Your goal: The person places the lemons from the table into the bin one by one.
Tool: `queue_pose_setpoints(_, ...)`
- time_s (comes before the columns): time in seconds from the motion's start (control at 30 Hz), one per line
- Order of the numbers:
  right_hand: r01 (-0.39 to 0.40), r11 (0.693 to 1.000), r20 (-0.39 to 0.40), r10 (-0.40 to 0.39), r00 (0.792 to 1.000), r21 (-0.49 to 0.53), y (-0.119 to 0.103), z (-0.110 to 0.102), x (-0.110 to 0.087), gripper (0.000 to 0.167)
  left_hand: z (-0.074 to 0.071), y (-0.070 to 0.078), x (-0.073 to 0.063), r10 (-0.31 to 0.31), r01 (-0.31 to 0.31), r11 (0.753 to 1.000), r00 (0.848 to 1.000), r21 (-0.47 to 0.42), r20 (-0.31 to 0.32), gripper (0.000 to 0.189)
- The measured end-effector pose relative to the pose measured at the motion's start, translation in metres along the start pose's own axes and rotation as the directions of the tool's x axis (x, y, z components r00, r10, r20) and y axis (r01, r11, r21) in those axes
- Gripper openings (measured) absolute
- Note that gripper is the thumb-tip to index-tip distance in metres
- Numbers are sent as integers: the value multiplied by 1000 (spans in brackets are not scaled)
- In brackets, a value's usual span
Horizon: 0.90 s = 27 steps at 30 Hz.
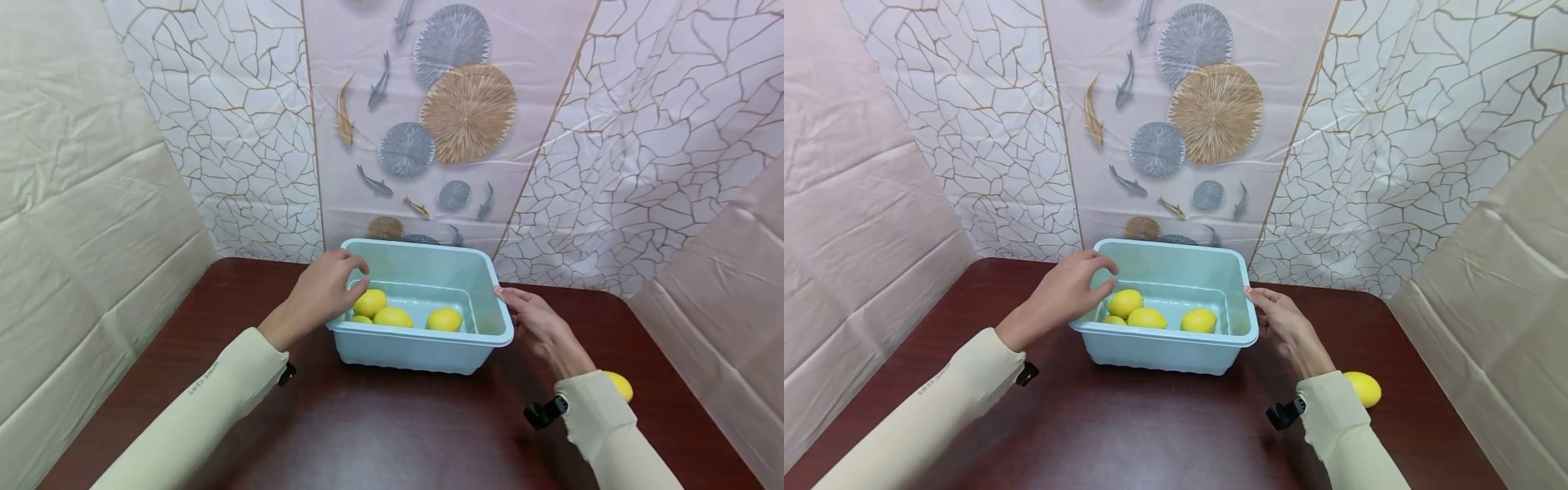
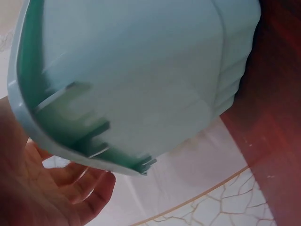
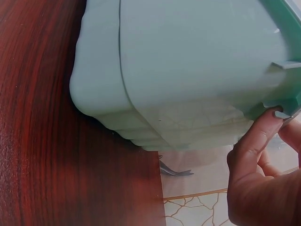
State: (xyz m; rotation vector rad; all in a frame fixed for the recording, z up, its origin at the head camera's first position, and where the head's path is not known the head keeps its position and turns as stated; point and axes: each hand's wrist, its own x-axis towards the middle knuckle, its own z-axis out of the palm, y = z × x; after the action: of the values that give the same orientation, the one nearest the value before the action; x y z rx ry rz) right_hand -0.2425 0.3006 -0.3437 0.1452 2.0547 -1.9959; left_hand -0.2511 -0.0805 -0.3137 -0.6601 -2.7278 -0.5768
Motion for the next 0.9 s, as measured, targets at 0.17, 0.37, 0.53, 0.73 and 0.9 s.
queue_pose_setpoints(0.17, 4, 1000, -2, -4, 1000, 0, -2, 0, -1, 44, 6, -3, -7, -97, 93, 993, 994, -69, -59, 26)
queue_pose_setpoints(0.37, 15, 1000, -3, -15, 1000, -14, -2, 1, -2, 35, 14, -4, -11, -223, 200, 955, 971, -220, -83, 30)
queue_pose_setpoints(0.53, 20, 999, -12, -21, 1000, -49, -3, 1, -2, 42, 19, -10, -13, -335, 283, 884, 939, -372, -82, 42)
queue_pose_setpoints(0.73, 18, 998, -4, -18, 1000, -66, -1, 2, -1, 42, 24, -21, -15, -469, 382, 723, 883, -575, -3, 47)
queue_pose_setpoints(0.9, 4, 1000, 9, -4, 1000, -27, 0, 2, 0, 38, 22, -28, -17, -520, 457, 601, 847, -656, 115, 45)
